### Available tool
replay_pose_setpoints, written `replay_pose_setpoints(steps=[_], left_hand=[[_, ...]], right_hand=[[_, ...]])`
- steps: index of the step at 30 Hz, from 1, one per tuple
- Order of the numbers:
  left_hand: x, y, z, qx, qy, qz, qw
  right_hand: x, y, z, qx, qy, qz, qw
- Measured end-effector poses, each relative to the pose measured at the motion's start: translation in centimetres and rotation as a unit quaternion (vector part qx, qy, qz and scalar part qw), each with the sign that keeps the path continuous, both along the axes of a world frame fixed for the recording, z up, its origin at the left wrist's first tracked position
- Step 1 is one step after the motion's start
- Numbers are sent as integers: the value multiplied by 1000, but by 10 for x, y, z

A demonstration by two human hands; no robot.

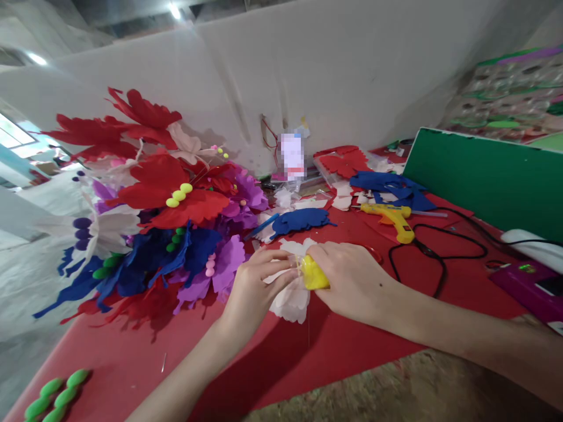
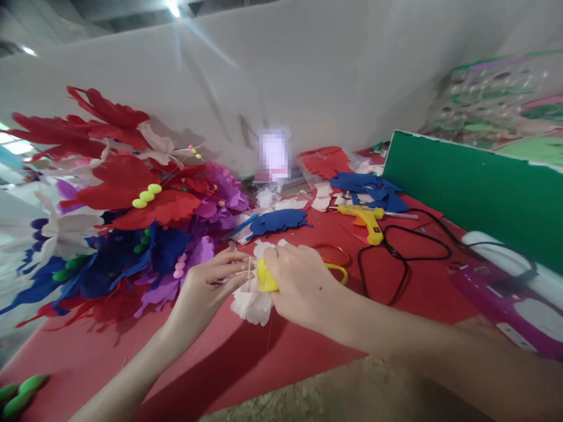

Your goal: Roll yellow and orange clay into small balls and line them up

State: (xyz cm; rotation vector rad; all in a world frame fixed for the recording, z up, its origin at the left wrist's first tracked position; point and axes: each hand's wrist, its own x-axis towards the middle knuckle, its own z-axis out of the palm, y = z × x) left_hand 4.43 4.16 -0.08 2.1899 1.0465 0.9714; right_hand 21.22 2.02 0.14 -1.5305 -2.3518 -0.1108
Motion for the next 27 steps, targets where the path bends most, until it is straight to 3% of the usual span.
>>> replay_pose_setpoints(steps=[4,11,16,22,27], left_hand=[[0,2,-2,-7,-1,-16,1000],[6,3,-3,-132,-64,-15,989],[8,3,-3,-190,-56,-5,980],[8,1,-7,-187,-39,16,982],[9,0,-6,-172,10,-29,985]], right_hand=[[-2,4,-1,14,-16,-19,1000],[-3,6,-2,-7,-47,-23,999],[-2,8,-1,-45,-65,-14,997],[-3,9,5,-91,-80,-14,993],[-3,6,7,-128,-88,6,988]])
